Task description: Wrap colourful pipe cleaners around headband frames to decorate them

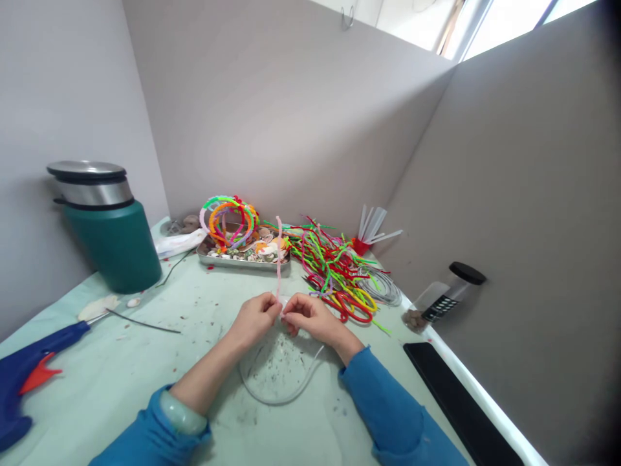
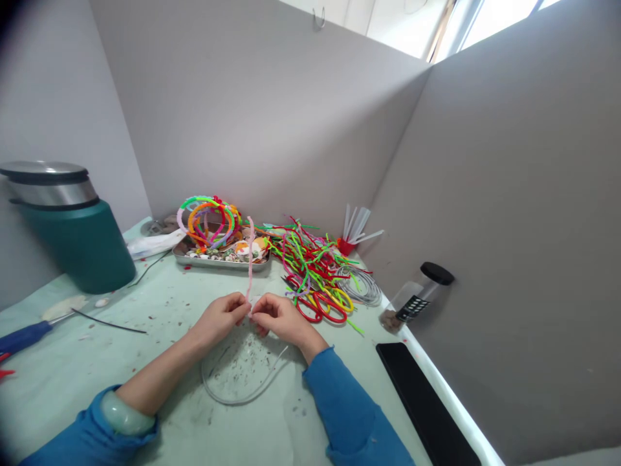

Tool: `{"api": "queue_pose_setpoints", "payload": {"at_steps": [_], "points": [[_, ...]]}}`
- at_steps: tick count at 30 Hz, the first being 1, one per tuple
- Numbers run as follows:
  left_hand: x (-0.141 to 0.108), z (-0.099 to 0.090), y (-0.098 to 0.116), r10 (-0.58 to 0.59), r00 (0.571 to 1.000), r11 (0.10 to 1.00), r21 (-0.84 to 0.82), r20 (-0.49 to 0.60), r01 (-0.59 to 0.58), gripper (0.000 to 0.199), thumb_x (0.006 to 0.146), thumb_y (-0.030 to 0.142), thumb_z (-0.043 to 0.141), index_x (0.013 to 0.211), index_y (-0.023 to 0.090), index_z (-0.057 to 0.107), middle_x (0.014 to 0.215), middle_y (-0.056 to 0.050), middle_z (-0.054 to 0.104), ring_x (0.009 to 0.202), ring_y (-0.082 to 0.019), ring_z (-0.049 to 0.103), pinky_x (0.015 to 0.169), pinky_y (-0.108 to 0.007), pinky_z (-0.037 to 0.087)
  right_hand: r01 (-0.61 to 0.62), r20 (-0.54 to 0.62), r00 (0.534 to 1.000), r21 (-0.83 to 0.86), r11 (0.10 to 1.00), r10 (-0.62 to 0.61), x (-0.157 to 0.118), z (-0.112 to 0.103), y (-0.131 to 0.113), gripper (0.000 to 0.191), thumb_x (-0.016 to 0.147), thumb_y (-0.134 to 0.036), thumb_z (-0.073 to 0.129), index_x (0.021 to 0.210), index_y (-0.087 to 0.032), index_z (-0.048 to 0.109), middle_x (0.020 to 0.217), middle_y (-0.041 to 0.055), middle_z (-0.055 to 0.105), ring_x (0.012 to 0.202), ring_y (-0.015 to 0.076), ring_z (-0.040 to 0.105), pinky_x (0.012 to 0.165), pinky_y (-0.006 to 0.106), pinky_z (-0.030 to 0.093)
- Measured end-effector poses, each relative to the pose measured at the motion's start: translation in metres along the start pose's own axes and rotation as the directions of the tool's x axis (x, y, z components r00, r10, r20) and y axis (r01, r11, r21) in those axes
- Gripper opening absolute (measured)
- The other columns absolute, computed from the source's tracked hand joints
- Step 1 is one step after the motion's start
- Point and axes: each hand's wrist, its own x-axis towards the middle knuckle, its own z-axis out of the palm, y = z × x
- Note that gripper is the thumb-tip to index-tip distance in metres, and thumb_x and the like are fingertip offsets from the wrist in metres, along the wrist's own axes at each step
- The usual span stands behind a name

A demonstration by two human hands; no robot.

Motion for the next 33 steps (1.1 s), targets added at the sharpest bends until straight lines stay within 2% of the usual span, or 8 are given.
{"api": "queue_pose_setpoints", "payload": {"at_steps": [4,10,15,18,22,27,33], "points": [[0.0,0.0,-0.003,0.031,0.999,0.999,0.034,0.015,-0.032,0.016,0.07,0.028,0.045,0.059,0.018,0.048,0.052,0.004,0.049,0.051,-0.011,0.041,0.049,-0.022,0.028,-0.008,-0.082,0.997,-0.038,0.999,0.005,0.004,0.006,0.005,0.004,0.071,-0.017,0.054,0.074,-0.017,0.052,0.059,-0.0043,0.056,0.044,0.007,0.051,0.045,0.019,0.041],[0.001,0.002,-0.007,0.072,0.997,0.997,-0.011,0.038,-0.072,0.008,0.068,0.023,0.045,0.069,0.017,0.051,0.064,0.001,0.057,0.06,-0.013,0.049,0.055,-0.022,0.034,-0.02,-0.112,0.994,-0.056,0.998,0.014,0.007,0.006,0.009,0.003,0.071,-0.017,0.051,0.073,-0.017,0.05,0.059,-0.0035,0.056,0.042,0.0072,0.051,0.043,0.018,0.04],[-0.004,0.002,0.002,0.081,0.997,0.983,0.163,-0.006,-0.079,0.004,0.066,0.018,0.046,0.067,0.017,0.05,0.06,0.003,0.053,0.057,-0.012,0.048,0.053,-0.021,0.033,-0.022,-0.137,0.991,-0.238,0.971,-0.011,0.005,0.008,0.009,0.004,0.07,-0.015,0.049,0.073,-0.018,0.05,0.059,-0.0044,0.053,0.045,0.0078,0.05,0.042,0.017,0.038],[-0.008,0.002,0.009,0.103,0.994,0.956,0.278,-0.024,-0.093,0.005,0.065,0.013,0.046,0.063,0.018,0.048,0.054,0.004,0.048,0.053,-0.011,0.045,0.051,-0.021,0.029,0.037,-0.146,0.984,-0.395,0.918,-0.102,0.003,0.01,0.007,0.006,0.069,-0.014,0.049,0.073,-0.018,0.051,0.059,-0.0043,0.053,0.05,0.0082,0.049,0.046,0.017,0.037],[-0.008,0.001,0.012,0.106,0.994,0.949,0.299,-0.023,-0.094,0.007,0.066,0.013,0.045,0.062,0.018,0.047,0.051,0.005,0.046,0.051,-0.01,0.044,0.05,-0.021,0.027,0.117,-0.125,0.968,-0.539,0.834,-0.217,0.001,0.011,0.003,0.009,0.069,-0.011,0.049,0.074,-0.018,0.054,0.062,-0.0039,0.054,0.055,0.0085,0.048,0.051,0.018,0.035],[-0.007,0.0,0.013,0.085,0.996,0.94,0.333,-0.027,-0.071,0.009,0.07,0.014,0.045,0.064,0.018,0.05,0.052,0.004,0.048,0.053,-0.011,0.046,0.052,-0.021,0.028,0.14,-0.104,0.962,-0.607,0.783,-0.252,0.0,0.01,0.0,0.011,0.071,-0.011,0.048,0.077,-0.017,0.054,0.065,-0.003,0.056,0.058,0.009,0.049,0.054,0.018,0.035],[-0.008,0.002,0.01,0.11,0.992,0.931,0.356,-0.054,-0.084,0.008,0.072,0.014,0.045,0.067,0.018,0.05,0.056,0.002,0.053,0.055,-0.012,0.049,0.052,-0.021,0.029,0.131,-0.08,0.948,-0.783,0.608,-0.308,-0.002,0.014,0.0,0.009,0.071,-0.012,0.048,0.076,-0.017,0.053,0.066,-0.001,0.057,0.058,0.0107,0.049,0.055,0.02,0.033]]}}
